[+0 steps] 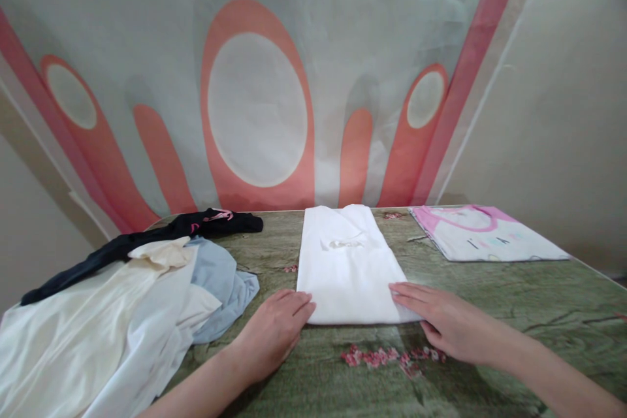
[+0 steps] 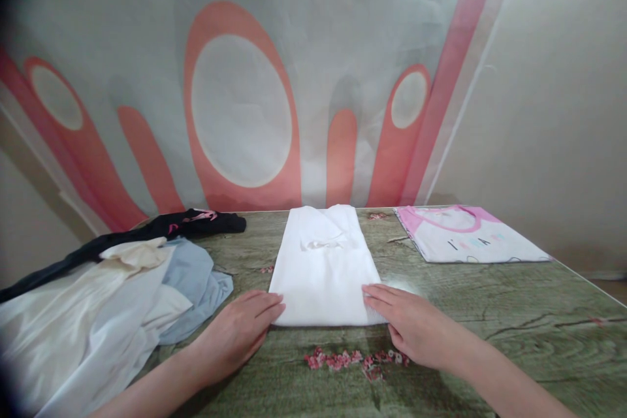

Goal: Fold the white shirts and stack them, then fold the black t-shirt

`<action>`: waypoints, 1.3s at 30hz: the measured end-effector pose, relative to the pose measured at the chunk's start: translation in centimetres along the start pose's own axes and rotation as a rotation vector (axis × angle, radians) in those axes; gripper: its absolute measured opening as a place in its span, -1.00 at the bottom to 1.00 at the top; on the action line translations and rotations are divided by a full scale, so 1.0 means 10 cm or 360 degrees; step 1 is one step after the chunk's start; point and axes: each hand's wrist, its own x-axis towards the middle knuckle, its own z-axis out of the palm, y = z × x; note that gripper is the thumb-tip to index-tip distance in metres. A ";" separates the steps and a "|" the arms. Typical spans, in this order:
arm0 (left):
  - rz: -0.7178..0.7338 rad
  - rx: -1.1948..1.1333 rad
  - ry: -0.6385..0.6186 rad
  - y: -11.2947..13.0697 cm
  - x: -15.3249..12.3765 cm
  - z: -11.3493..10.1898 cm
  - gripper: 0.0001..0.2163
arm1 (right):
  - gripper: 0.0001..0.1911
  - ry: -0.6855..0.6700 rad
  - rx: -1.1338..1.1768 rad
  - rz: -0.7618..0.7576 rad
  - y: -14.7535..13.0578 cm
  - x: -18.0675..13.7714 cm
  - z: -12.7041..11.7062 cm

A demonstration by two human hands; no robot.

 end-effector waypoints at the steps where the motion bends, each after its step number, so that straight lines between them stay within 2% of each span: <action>1: -0.0010 -0.0022 0.0023 0.00 0.00 -0.01 -0.54 | -0.32 0.0007 -0.0022 -0.0015 -0.01 -0.01 0.00; 5: -0.0036 -0.0074 0.0103 -0.01 -0.01 -0.02 -0.54 | -0.32 0.0062 -0.0145 -0.0064 -0.07 -0.01 0.06; 9: -0.0078 -0.0149 0.0222 -0.06 0.00 0.09 -0.57 | -0.37 0.0157 -0.0258 -0.0037 -0.08 0.04 0.14; 16: -0.0170 -0.0474 0.0440 -0.15 0.06 0.20 -0.67 | -0.41 0.0274 -0.0194 -0.0019 -0.06 0.05 0.16; 21: -0.0081 -0.0579 0.0401 -0.17 0.06 0.21 -0.67 | -0.51 0.0360 -0.0257 -0.0029 -0.03 0.06 0.25; 25: -0.0068 -0.0601 0.0375 -0.19 0.05 0.23 -0.69 | -0.42 0.0390 -0.0231 -0.0058 0.07 0.07 0.34; 31: 0.0073 -0.0623 0.0265 -0.12 0.01 0.10 -0.71 | -0.40 0.0285 -0.0050 -0.0006 0.06 0.01 0.20; 35: 0.0319 -0.0658 0.0226 -0.01 -0.02 -0.04 -0.70 | -0.41 0.0094 0.0111 0.0047 -0.13 -0.05 -0.02; 39: 0.0453 -0.0731 0.0239 0.05 -0.03 -0.07 -0.71 | -0.42 -0.0094 0.0264 -0.0008 -0.33 -0.08 -0.21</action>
